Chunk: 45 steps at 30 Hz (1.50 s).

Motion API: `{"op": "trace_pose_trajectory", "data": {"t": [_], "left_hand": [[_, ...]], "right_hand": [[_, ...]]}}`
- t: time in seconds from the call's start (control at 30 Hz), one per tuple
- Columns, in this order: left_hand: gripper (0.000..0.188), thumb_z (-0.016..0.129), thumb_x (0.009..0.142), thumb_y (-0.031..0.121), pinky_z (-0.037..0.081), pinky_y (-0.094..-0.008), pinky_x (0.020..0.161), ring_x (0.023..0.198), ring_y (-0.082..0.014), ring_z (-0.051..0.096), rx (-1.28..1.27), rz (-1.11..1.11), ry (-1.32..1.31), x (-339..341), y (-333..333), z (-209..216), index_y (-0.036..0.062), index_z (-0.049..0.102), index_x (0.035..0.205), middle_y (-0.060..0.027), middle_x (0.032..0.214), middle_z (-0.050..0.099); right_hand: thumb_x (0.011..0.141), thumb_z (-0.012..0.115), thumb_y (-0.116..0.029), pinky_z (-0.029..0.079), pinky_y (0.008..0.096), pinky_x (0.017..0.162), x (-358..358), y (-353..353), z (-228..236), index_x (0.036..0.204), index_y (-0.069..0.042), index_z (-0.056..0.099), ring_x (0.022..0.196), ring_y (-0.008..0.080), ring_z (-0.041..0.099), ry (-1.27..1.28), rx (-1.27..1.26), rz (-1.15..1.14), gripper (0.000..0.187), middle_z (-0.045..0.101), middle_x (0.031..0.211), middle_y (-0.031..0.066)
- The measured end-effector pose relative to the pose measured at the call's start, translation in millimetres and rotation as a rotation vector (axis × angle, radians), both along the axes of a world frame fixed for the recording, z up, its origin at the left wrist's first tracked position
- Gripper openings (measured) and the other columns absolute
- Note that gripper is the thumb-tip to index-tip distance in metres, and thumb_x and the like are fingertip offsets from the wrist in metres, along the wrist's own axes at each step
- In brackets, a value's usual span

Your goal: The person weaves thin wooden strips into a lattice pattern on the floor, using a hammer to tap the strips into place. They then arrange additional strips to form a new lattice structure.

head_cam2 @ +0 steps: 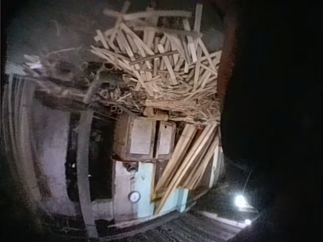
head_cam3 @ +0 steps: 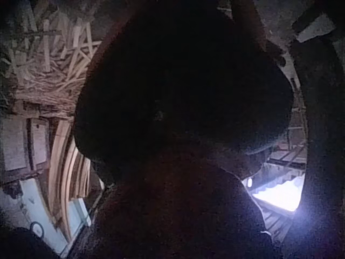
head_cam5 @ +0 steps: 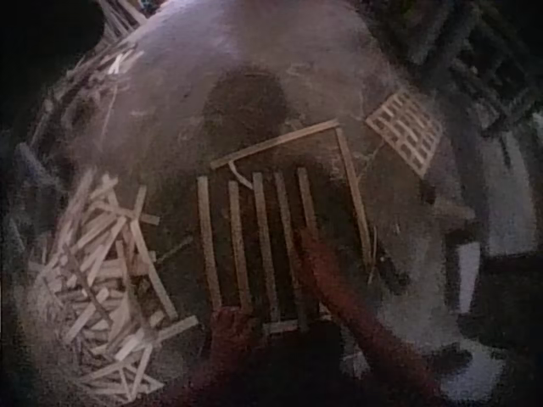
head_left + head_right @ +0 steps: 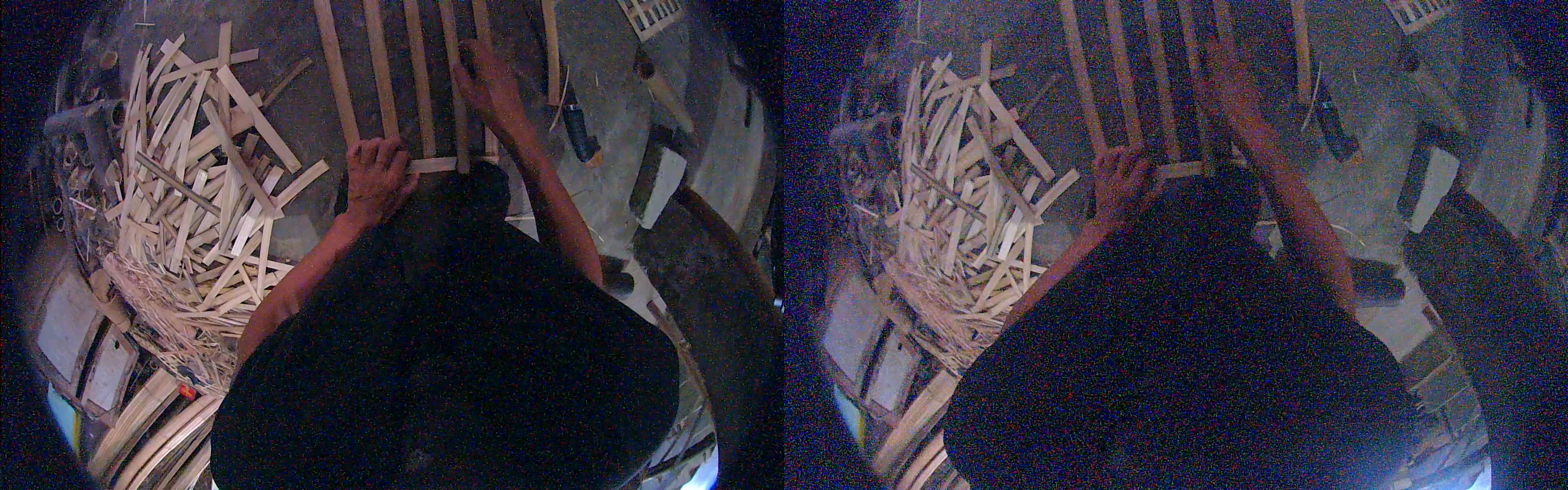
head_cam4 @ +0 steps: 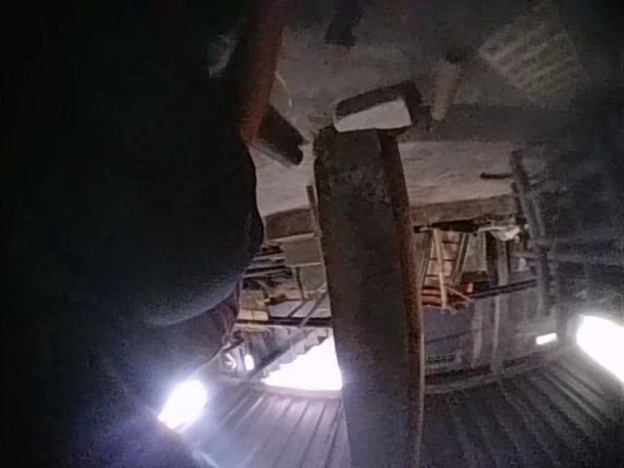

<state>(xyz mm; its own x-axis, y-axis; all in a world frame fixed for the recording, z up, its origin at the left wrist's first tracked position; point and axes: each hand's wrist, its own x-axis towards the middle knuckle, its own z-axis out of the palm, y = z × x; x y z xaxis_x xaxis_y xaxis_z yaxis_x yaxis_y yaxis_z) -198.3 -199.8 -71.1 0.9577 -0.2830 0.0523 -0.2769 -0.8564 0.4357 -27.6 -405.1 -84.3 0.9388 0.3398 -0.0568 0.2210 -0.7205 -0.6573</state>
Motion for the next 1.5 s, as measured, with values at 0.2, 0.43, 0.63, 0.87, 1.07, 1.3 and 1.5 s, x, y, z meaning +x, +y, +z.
{"op": "trace_pose_trajectory", "data": {"t": [0.2, 0.43, 0.63, 0.87, 1.07, 1.3, 1.5], "left_hand": [[0.04, 0.073, 0.076, 0.032, 0.033, -0.0476, 0.099, 0.114, -0.0264, 0.046, -0.015, -0.007, 0.02, 2, 1, 1, 0.0105, 0.06, 0.108, -0.0056, 0.119, 0.051], [0.041, 0.074, 0.076, 0.031, 0.034, -0.0484, 0.097, 0.114, -0.0274, 0.046, -0.091, 0.027, 0.422, 19, 1, 28, 0.0107, 0.06, 0.108, -0.0061, 0.119, 0.051], [0.044, 0.075, 0.077, 0.031, 0.034, -0.0493, 0.097, 0.114, -0.0292, 0.048, -0.127, 0.038, 0.209, 4, 9, 11, 0.0105, 0.06, 0.113, -0.0086, 0.121, 0.052], [0.05, 0.075, 0.083, 0.037, 0.04, -0.046, 0.093, 0.109, -0.0307, 0.057, -0.091, 0.308, -0.027, 28, 45, 1, 0.0082, 0.058, 0.12, -0.0121, 0.113, 0.061], [0.051, 0.073, 0.084, 0.045, 0.054, -0.0477, 0.064, 0.081, -0.038, 0.069, -0.108, 0.347, 0.292, 61, 28, 8, 0.0033, 0.058, 0.109, -0.0184, 0.085, 0.068], [0.045, 0.075, 0.083, 0.041, 0.055, -0.0496, 0.065, 0.08, -0.0426, 0.067, -0.173, 0.277, 0.381, 80, 18, 0, 0.0003, 0.057, 0.094, -0.0217, 0.081, 0.066], [0.038, 0.073, 0.085, 0.034, 0.054, -0.0503, 0.068, 0.082, -0.0432, 0.066, -0.206, 0.266, 0.361, 83, 21, -20, -0.0006, 0.059, 0.095, -0.0219, 0.084, 0.066]], "right_hand": [[0.094, 0.061, -0.024, 0.051, 0.0458, 0.091, -3, 6, 7, 0.125, -0.001, 0.055, 0.106, 0.0386, 0.063, 0.033, 0.017, -0.04, 0.039, 0.064, 0.114, 0.0227], [0.091, 0.067, -0.026, 0.05, 0.0455, 0.093, -10, 4, 13, 0.129, -0.002, 0.053, 0.11, 0.0394, 0.061, -0.102, -0.128, -0.003, 0.048, 0.062, 0.119, 0.0223], [0.087, 0.072, -0.033, 0.051, 0.0457, 0.093, -19, 0, -4, 0.141, -0.005, 0.044, 0.111, 0.0407, 0.061, -0.084, -0.189, 0.023, 0.068, 0.06, 0.125, 0.0222], [0.087, 0.071, -0.041, 0.052, 0.0467, 0.09, -20, -1, 12, 0.144, -0.006, 0.042, 0.107, 0.0399, 0.064, 0.037, -0.22, 0.006, 0.072, 0.062, 0.124, 0.0212], [0.085, 0.073, -0.043, 0.055, 0.0471, 0.083, -25, 1, 27, 0.144, -0.007, 0.042, 0.099, 0.0409, 0.067, 0.128, -0.286, 0.002, 0.076, 0.068, 0.109, 0.0221], [0.084, 0.075, -0.039, 0.056, 0.0488, 0.079, -35, -12, 4, 0.145, -0.008, 0.041, 0.092, 0.0428, 0.068, 0.069, -0.324, 0.014, 0.076, 0.068, 0.106, 0.0253], [0.087, 0.071, -0.03, 0.055, 0.0502, 0.077, -38, -6, -2, 0.144, -0.011, 0.04, 0.091, 0.0441, 0.067, 0.0, -0.259, 0.024, 0.067, 0.067, 0.109, 0.0248]]}}
